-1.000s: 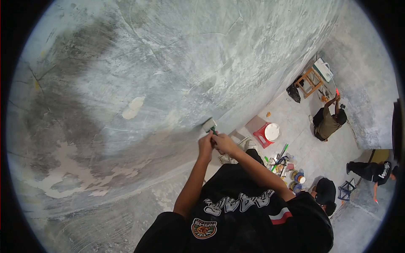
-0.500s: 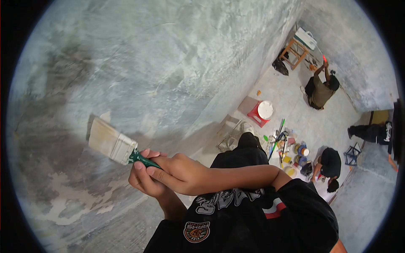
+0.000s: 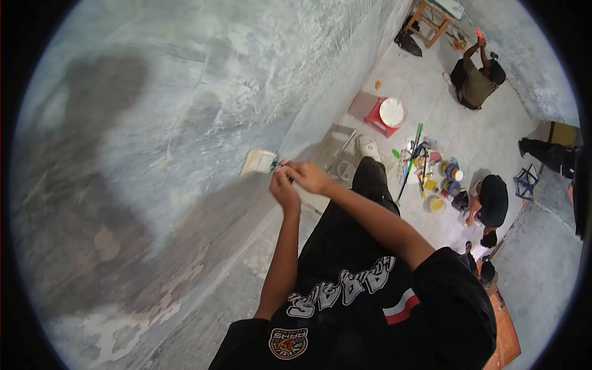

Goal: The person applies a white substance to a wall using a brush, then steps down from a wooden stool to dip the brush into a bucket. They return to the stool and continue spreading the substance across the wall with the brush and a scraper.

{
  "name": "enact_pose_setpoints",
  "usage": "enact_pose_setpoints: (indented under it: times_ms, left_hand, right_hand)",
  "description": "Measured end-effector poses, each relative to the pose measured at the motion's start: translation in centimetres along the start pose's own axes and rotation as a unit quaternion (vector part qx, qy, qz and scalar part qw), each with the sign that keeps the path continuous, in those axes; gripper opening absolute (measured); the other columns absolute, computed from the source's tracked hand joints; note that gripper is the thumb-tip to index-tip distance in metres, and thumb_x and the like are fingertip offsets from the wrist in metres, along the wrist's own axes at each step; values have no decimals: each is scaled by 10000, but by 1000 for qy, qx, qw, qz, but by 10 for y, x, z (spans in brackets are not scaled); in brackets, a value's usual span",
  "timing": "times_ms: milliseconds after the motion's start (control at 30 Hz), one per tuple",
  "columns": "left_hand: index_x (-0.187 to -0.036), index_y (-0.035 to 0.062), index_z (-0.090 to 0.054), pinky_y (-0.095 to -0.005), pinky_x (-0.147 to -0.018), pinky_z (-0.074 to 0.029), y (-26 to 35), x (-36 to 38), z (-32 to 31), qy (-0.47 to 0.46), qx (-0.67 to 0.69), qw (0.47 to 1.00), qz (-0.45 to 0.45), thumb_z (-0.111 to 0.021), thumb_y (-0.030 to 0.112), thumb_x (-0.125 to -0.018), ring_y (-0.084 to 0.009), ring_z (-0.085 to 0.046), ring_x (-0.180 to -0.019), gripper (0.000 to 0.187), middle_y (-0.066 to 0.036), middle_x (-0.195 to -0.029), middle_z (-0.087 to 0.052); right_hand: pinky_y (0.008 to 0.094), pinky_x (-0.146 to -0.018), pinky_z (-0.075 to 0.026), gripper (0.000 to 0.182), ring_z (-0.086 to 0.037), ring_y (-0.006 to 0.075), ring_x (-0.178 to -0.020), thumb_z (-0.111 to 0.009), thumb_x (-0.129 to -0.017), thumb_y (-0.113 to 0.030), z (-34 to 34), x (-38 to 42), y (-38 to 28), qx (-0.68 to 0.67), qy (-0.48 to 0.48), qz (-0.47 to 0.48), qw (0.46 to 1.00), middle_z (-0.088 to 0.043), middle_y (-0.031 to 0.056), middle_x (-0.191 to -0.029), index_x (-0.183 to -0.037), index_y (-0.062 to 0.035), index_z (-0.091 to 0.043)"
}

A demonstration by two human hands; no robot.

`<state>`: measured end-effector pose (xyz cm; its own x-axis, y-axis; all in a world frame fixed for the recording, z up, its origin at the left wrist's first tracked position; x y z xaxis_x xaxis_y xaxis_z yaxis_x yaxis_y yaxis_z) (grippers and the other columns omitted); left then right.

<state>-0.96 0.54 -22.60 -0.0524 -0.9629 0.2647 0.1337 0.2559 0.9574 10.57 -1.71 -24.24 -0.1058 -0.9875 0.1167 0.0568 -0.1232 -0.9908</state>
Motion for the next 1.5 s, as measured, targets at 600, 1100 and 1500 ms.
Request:
enact_pose_setpoints:
  times_ms: [600,1100,1500]
  left_hand:
    - [-1248,7,-640,-367,-875,-514,-121,26,-23,-303,-287,833,363,-607,449,-977,-217,-662,-1044,519,-100,-1169,-684]
    - [-1286,15,-650,-328,-823,-521,-93,22,-32,-302,-312,842,320,-613,395,-994,-192,-698,-982,480,-97,-1075,-731]
    - [-1229,59,-681,-208,-670,-475,-269,-20,-124,-404,-280,818,299,-635,247,-999,-80,-655,-832,300,-23,-986,-715]
  right_hand:
    - [513,-985,-478,668,-629,501,-1096,-454,-995,-517,33,68,255,54,114,-456,881,-672,343,-1088,-1081,108,-676]
    - [483,-905,-513,668,-679,454,-1011,-479,-971,-568,100,82,254,28,168,-438,883,-714,289,-1002,-1013,53,-722]
    - [546,-946,-472,582,-628,514,-1056,-520,-970,-466,181,127,437,34,315,-508,801,-661,370,-1048,-1076,95,-637]
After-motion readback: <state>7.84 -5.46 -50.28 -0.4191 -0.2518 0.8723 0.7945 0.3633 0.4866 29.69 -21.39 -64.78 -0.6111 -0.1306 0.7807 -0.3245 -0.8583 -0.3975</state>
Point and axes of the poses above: each hand's wrist, its own x-axis away from the middle knuckle, its own z-axis out of the back of the hand, y = z × x, the point moved 2 cm from there along -x, towards the middle knuckle
